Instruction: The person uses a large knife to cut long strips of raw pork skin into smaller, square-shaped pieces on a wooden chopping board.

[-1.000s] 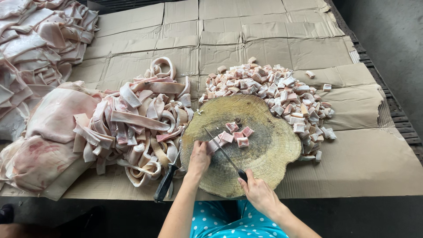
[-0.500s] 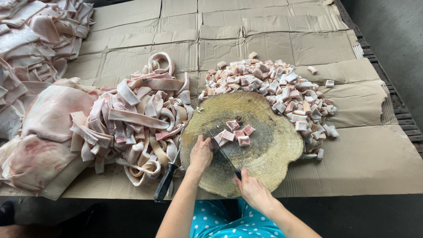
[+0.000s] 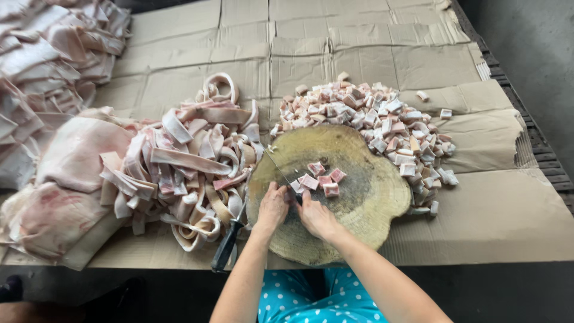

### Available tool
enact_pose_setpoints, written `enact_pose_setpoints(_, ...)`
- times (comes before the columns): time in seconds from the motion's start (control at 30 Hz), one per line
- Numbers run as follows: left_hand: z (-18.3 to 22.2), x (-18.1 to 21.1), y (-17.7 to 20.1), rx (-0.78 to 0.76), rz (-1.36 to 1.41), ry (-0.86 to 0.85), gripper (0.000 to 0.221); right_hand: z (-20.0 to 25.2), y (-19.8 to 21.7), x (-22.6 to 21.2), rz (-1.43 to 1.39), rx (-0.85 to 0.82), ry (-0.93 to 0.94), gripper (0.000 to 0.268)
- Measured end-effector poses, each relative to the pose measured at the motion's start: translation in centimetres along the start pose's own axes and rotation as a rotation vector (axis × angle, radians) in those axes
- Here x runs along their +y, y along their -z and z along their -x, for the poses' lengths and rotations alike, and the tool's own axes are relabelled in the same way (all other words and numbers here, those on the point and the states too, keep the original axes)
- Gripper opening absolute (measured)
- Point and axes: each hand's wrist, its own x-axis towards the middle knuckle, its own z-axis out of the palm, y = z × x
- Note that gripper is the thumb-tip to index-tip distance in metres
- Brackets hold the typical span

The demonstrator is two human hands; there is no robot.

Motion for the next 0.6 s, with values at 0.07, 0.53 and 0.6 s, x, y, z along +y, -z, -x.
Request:
enact_pose_setpoints(0.07,-0.6,-0.2,0.3,0.029,0.001,-0.026,0.042,-1.7,0.4,-1.0,0.014,0.019,0.009,0.047)
enact_pose_setpoints(0.53,1.9,1.0,1.3,0.027,0.089,0.154,0.045,11.1,3.3,0.6,0.006,0.073,-0.035,0.037)
enact_pose_setpoints(0.6,1.3,0.6,0.9,0.023,0.015,0.123,0.033,13.3,2.7,0.5,0.071,0.092,-0.018,0.045)
